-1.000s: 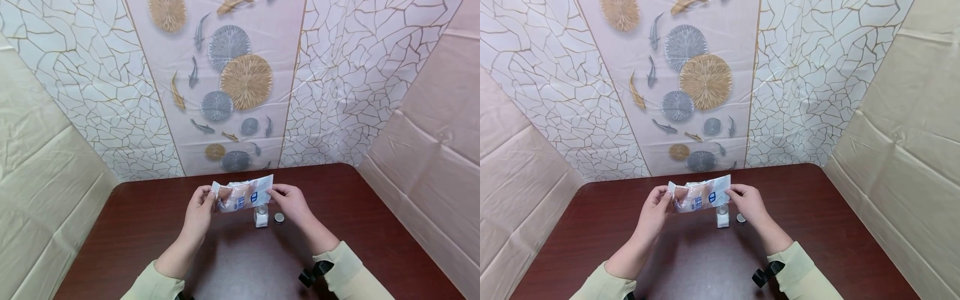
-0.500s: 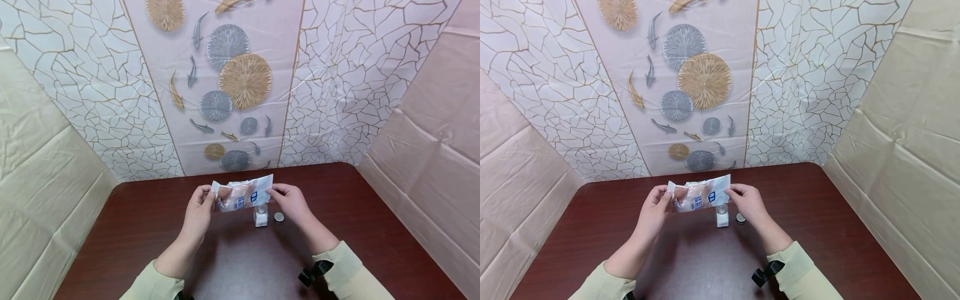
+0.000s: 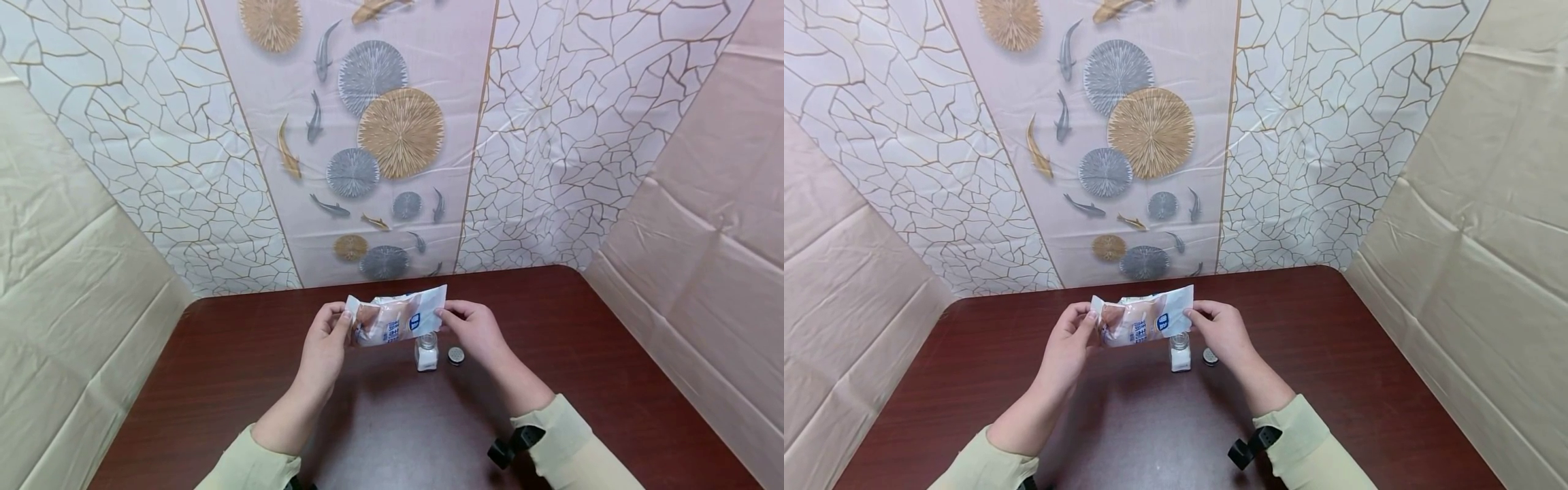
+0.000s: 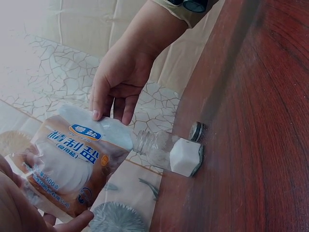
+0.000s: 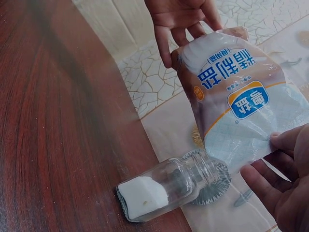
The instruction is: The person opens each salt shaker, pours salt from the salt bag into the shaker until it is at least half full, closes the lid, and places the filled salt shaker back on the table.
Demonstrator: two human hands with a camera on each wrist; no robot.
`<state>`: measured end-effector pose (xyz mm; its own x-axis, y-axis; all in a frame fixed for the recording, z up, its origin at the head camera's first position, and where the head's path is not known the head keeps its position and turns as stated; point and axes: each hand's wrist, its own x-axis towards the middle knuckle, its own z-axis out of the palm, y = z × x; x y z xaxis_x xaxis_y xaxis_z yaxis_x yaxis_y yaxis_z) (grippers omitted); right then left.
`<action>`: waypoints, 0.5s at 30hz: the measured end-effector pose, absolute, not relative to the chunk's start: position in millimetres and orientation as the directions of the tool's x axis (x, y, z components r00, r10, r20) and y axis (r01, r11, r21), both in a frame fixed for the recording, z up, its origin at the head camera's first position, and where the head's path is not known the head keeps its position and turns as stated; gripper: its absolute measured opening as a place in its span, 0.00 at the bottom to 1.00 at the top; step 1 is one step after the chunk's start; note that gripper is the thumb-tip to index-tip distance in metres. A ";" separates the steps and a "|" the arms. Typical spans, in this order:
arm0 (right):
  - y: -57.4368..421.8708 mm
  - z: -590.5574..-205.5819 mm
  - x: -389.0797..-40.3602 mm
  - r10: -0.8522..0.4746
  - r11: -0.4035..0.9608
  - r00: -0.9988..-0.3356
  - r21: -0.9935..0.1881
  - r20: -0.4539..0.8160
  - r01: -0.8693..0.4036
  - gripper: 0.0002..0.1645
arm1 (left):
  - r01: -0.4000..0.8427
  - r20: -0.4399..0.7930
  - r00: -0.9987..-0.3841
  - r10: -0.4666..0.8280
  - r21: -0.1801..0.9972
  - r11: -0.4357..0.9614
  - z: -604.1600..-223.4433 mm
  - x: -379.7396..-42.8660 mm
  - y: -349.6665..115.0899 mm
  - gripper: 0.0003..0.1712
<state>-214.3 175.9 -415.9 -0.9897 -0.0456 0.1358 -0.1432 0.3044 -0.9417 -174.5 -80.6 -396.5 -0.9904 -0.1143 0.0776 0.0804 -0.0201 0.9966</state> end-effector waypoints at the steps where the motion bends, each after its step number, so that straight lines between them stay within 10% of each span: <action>1: 175.7 -416.0 -214.1 -0.045 0.307 -0.990 -0.941 0.137 -0.144 0.15 | 0.080 0.078 -0.990 -0.116 0.997 -0.019 -396.8 -174.6 -80.8 0.10; 15: 175.4 -417.1 -214.0 -0.043 0.325 -0.990 -0.936 0.131 -0.138 0.13 | 0.095 0.094 -0.988 -0.119 0.995 -0.003 -396.4 -174.0 -81.2 0.10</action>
